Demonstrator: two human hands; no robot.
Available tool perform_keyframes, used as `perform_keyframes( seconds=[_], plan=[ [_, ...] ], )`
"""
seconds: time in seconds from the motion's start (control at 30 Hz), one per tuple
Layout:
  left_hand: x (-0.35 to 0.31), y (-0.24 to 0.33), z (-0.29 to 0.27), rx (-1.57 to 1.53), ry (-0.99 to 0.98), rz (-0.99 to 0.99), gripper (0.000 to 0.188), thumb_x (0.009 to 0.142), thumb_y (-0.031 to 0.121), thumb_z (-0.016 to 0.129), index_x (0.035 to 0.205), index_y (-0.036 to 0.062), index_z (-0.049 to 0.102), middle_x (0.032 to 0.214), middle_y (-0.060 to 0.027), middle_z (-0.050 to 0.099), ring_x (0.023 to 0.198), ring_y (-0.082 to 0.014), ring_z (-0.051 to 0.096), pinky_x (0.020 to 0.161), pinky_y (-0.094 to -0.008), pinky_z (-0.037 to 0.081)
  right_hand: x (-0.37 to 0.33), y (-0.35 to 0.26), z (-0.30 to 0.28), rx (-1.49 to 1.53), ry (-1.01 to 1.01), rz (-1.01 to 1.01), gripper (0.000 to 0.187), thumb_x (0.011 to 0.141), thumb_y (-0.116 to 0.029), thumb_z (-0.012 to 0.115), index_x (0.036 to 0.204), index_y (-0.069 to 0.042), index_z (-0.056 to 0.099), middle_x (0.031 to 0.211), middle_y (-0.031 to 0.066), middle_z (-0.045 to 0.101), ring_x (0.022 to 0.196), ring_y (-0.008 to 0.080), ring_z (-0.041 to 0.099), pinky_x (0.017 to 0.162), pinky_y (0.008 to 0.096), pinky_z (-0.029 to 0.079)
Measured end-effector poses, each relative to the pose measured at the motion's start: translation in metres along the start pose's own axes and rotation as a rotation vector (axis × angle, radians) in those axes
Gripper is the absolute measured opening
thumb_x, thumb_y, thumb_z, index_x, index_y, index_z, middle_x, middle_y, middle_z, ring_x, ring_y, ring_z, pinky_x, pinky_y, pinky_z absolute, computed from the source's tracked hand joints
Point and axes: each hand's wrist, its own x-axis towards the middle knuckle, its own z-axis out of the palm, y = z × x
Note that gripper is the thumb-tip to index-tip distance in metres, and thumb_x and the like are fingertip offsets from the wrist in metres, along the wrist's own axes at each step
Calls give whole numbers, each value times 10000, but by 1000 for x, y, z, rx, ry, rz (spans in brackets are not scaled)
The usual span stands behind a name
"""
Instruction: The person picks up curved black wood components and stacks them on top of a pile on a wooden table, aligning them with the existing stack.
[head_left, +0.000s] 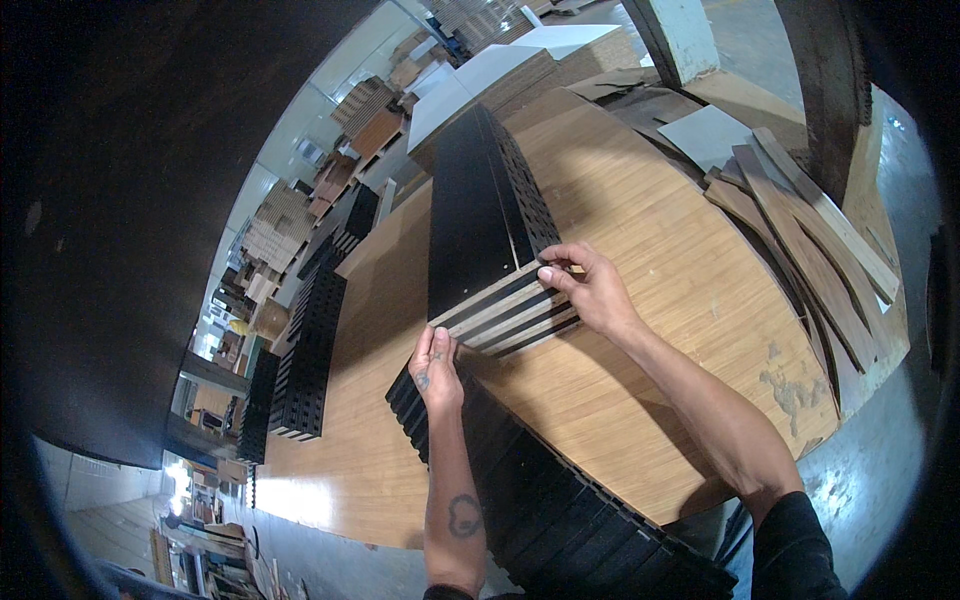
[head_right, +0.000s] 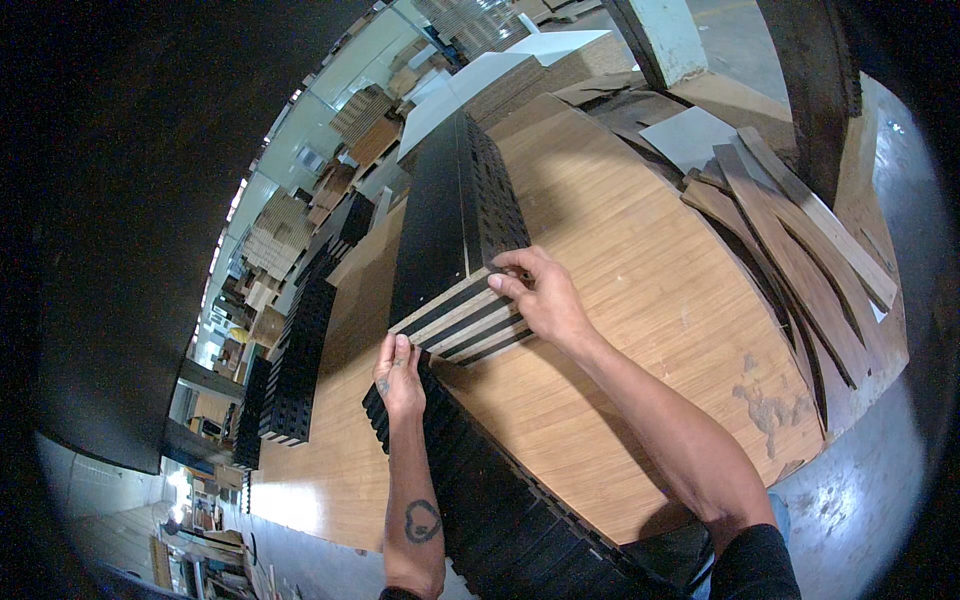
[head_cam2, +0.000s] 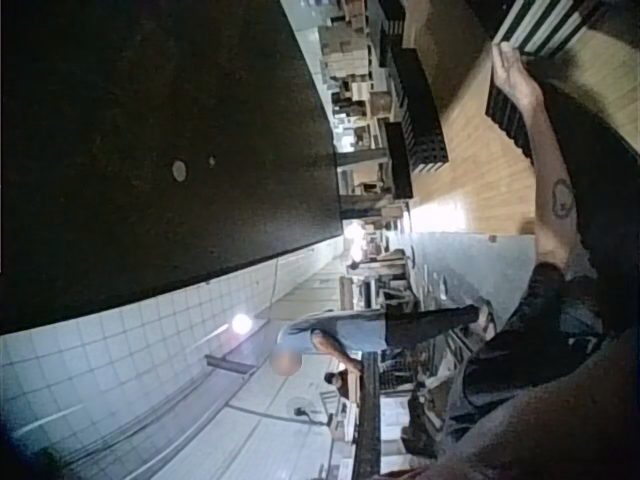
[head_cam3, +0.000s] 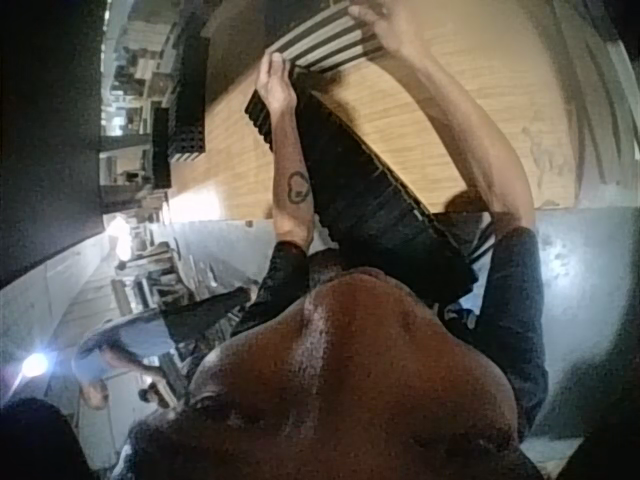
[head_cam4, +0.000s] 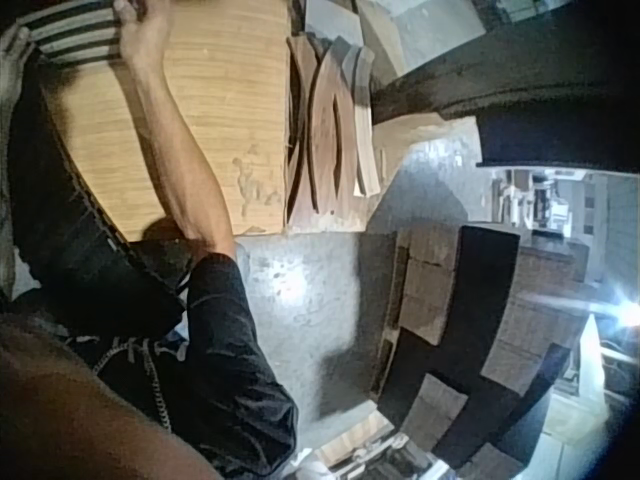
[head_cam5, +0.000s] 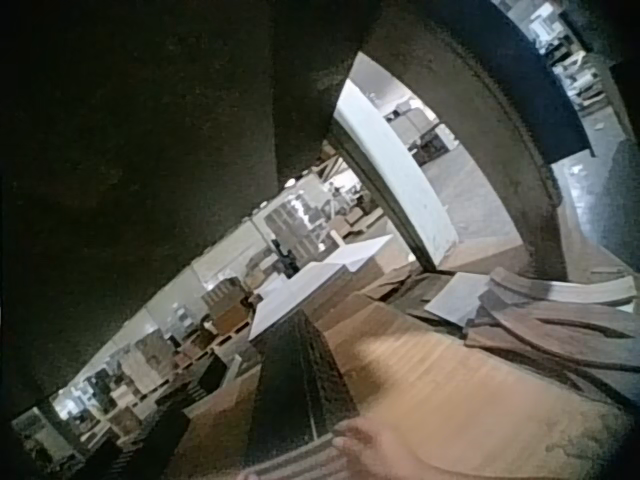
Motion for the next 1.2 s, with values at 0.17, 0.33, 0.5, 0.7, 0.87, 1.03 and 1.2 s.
perform_keyframes(
  seconds=[0.17, 0.33, 0.5, 0.7, 0.87, 1.03, 1.2],
  plan=[
    [-2, 0, 1, 10, 26, -4, 360, 917, 146, 656, 1208, -44, 560, 1057, -57, 628, 969, -117, 586, 916, -311, 474, 1, 1, -1, -3, -5, -15, 259, 875, -190, 680, 1069, -20, 653, 967, 101, 594, 909, 216, 584, 838, 325, 466],
    [-2, 0, 3, 4, 42, -1, 355, 920, 147, 651, 1209, -40, 563, 1068, -59, 629, 973, -114, 586, 916, -313, 476, 2, 7, 0, -6, 3, -25, 260, 868, -192, 685, 1065, -25, 656, 936, 101, 589, 874, 210, 581, 819, 321, 466],
    [-1, -2, -1, 50, 32, -4, 422, 941, 174, 621, 1288, -37, 508, 1142, -80, 602, 1035, -149, 575, 959, -338, 462, -1, 5, 2, -15, 18, -54, 268, 876, -178, 668, 1095, -26, 640, 986, 126, 598, 914, 238, 589, 842, 330, 466],
    [-14, 5, 20, 63, -40, -6, 522, 1020, 364, 433, 1407, 18, 381, 1256, -67, 521, 1188, -195, 477, 1072, -372, 338, -24, 5, 15, -264, 67, -203, 515, 892, -122, 610, 1349, 26, 427, 1321, 228, 486, 1249, 347, 457, 1057, 391, 366],
    [-17, 1, 8, 302, -242, 73, 331, 1000, 206, 518, 1250, -10, 493, 1067, 6, 552, 983, -68, 492, 897, -224, 406, -29, 16, 17, -204, 5, -193, 508, 924, -108, 548, 1385, 29, 383, 1407, 245, 424, 1321, 368, 397, 1098, 392, 333],
    [-24, -13, 3, 490, -112, 168, 236, 990, 154, 540, 1121, -42, 559, 938, 31, 546, 904, -47, 502, 841, -212, 429, -35, 20, 22, -246, 89, -235, 426, 944, -108, 527, 1350, -1, 455, 1363, 230, 484, 1279, 357, 456, 1069, 373, 371],
    [-17, -21, -1, 368, 60, 130, 357, 934, 173, 636, 1195, -65, 580, 959, -33, 592, 893, -101, 569, 861, -293, 532, -28, 19, 19, -92, 145, -142, 317, 951, -125, 552, 1237, 8, 571, 1236, 227, 588, 1175, 334, 562, 992, 355, 438]
  ],
)
